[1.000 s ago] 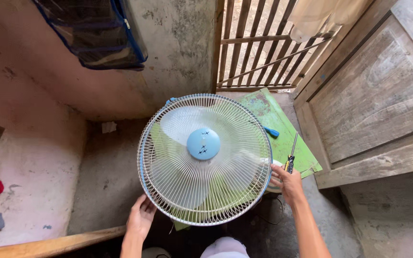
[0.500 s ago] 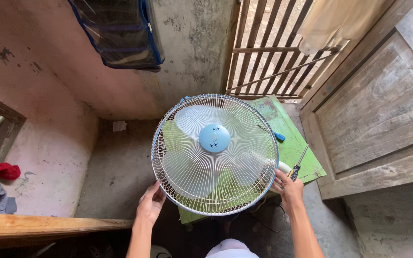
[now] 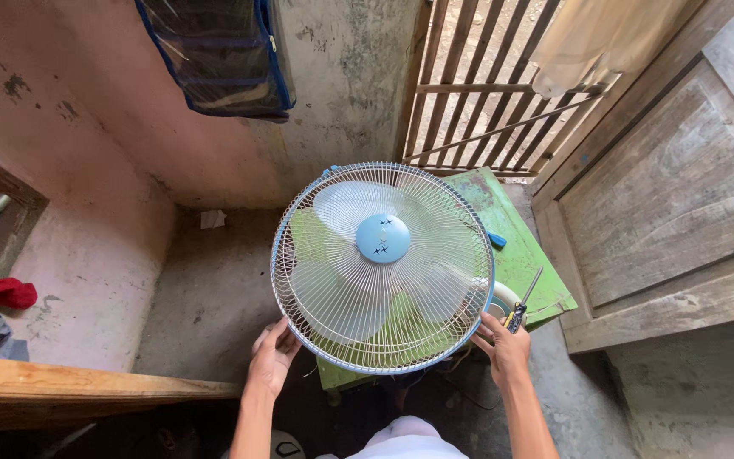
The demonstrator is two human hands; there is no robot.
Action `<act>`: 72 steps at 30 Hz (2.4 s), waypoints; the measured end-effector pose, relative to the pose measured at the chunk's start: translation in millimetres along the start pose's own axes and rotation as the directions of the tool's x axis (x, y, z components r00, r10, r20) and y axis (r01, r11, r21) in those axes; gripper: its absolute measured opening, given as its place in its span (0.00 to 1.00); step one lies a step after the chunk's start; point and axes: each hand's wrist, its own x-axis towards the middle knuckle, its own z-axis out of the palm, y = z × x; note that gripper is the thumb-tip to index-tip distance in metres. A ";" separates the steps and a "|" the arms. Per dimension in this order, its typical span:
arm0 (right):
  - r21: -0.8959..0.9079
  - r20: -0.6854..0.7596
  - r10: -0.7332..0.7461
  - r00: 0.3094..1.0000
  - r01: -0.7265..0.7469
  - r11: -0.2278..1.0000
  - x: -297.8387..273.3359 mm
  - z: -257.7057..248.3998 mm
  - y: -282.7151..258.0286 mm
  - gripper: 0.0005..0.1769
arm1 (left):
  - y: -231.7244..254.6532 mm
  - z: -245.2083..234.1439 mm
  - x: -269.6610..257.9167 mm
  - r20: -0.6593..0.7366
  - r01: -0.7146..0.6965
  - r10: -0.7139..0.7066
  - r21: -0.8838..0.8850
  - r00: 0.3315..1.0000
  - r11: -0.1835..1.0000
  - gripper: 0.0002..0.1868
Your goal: The person adjusts the front grill of a standing electric fan and uses a screwdriver to tighten a screw on the grill's mounting bracket. The fan remains on a green table throughout the clip.
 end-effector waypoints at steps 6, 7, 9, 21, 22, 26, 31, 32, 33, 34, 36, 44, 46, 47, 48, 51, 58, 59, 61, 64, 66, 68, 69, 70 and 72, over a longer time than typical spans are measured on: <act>0.007 -0.032 -0.022 0.999 0.023 1.000 -3.8 2.1 3.8 0.16 | -12.5 -3.8 -8.0 -0.019 0.018 -0.018 -0.023 1.000 1.000 0.13; 0.003 -0.041 -0.027 0.999 0.027 1.000 -4.1 2.1 3.3 0.16 | -14.4 -3.8 -8.5 -0.025 0.023 -0.023 -0.017 0.999 1.000 0.13; -0.021 -0.043 -0.046 0.998 0.045 0.999 -4.0 2.7 2.6 0.16 | -17.3 -3.6 -8.4 -0.029 0.008 -0.009 -0.009 1.000 1.000 0.13; -0.059 0.061 -0.039 0.997 0.043 0.997 11.5 -7.2 3.1 0.16 | -20.4 5.9 -20.7 -0.056 -0.143 0.145 0.048 0.988 0.989 0.10; -0.074 0.076 -0.030 0.997 0.036 0.997 12.5 -7.5 2.3 0.16 | -19.2 6.2 -22.2 -0.046 -0.151 0.152 0.042 0.987 0.988 0.11; -0.170 0.172 -0.016 0.985 0.046 0.984 18.7 -12.5 -6.8 0.12 | -17.9 9.1 -26.8 -0.021 -0.139 0.140 0.044 0.990 0.989 0.17; -0.244 0.228 0.005 0.974 0.052 0.968 21.0 -12.1 -13.0 0.20 | -12.8 11.2 -31.5 0.010 -0.152 0.152 0.069 0.988 0.986 0.19; -0.233 0.237 -0.001 0.972 0.058 0.971 19.9 -11.4 -13.5 0.21 | -11.6 11.6 -32.4 0.018 -0.158 0.157 0.061 0.987 0.986 0.20; -0.221 0.244 -0.008 0.970 0.064 0.973 18.5 -11.4 -14.8 0.21 | -11.1 13.4 -32.7 0.014 -0.150 0.149 0.079 0.989 0.986 0.20; -0.210 0.251 -0.015 0.968 0.070 0.975 17.3 -10.8 -16.6 0.22 | -10.7 14.9 -33.5 0.009 -0.141 0.141 0.098 0.990 0.985 0.20; -0.210 0.230 0.010 0.973 0.039 0.977 12.6 -8.8 -19.6 0.21 | -9.6 16.1 -35.4 0.004 -0.138 0.138 0.104 0.990 0.985 0.20; -0.181 0.162 -0.013 0.987 0.043 0.983 2.4 -1.6 -27.2 0.21 | -19.0 21.3 -35.4 -0.045 -0.161 0.161 0.008 0.986 0.987 0.26; -0.185 0.160 -0.027 0.987 0.056 0.981 4.3 -2.1 -24.3 0.21 | -20.7 21.2 -35.8 -0.057 -0.174 0.172 -0.025 0.983 0.984 0.27; -0.192 0.161 -0.023 0.987 0.055 0.980 5.2 -5.6 -22.3 0.20 | -23.1 21.7 -37.0 -0.063 -0.179 0.177 -0.042 0.982 0.983 0.27; -0.200 0.163 -0.020 0.986 0.053 0.978 6.3 -9.0 -19.7 0.18 | -24.8 22.2 -38.5 -0.056 -0.180 0.177 -0.043 0.983 0.983 0.27; -0.142 0.169 -0.012 0.986 0.037 0.989 11.2 -14.6 -12.9 0.13 | -20.9 22.1 -41.0 -0.039 -0.170 0.169 -0.026 0.985 0.985 0.27; -0.055 0.208 -0.014 0.978 0.026 0.998 16.6 -15.9 -5.2 0.12 | -8.0 19.3 -40.3 0.021 -0.176 0.175 0.117 0.984 0.977 0.26; -0.073 0.206 0.001 0.979 0.015 0.997 16.0 -15.3 -6.2 0.10 | -8.7 19.4 -39.0 0.030 -0.185 0.183 0.142 0.983 0.972 0.26; -0.105 0.201 0.029 0.979 -0.008 0.994 13.5 -12.3 -8.4 0.08 | -10.2 19.3 -37.4 0.034 -0.211 0.208 0.170 0.978 0.963 0.25; -0.115 0.187 0.051 0.981 -0.029 0.993 9.5 -9.4 -13.5 0.08 | -13.4 19.4 -35.1 0.038 -0.234 0.231 0.187 0.972 0.954 0.24; -0.096 0.201 0.036 0.979 -0.017 0.995 7.0 -8.3 -16.1 0.10 | -14.8 19.6 -36.1 0.036 -0.236 0.233 0.167 0.972 0.957 0.24; -0.067 0.204 0.029 0.978 -0.016 0.998 6.3 -8.4 -17.3 0.12 | -16.2 20.5 -37.4 0.031 -0.230 0.228 0.120 0.973 0.966 0.25; -0.046 0.199 0.031 0.979 -0.022 0.999 5.2 -8.8 -16.6 0.12 | -16.4 20.3 -39.2 0.025 -0.223 0.222 0.097 0.975 0.970 0.25; -0.025 0.194 0.033 0.980 -0.028 0.999 4.3 -9.1 -15.4 0.12 | -16.3 20.0 -41.3 0.020 -0.216 0.215 0.074 0.976 0.974 0.25; -0.004 0.184 0.033 0.982 -0.033 0.999 3.4 -11.6 -13.1 0.15 | -17.0 21.5 -42.6 0.028 -0.172 0.171 0.038 0.985 0.984 0.26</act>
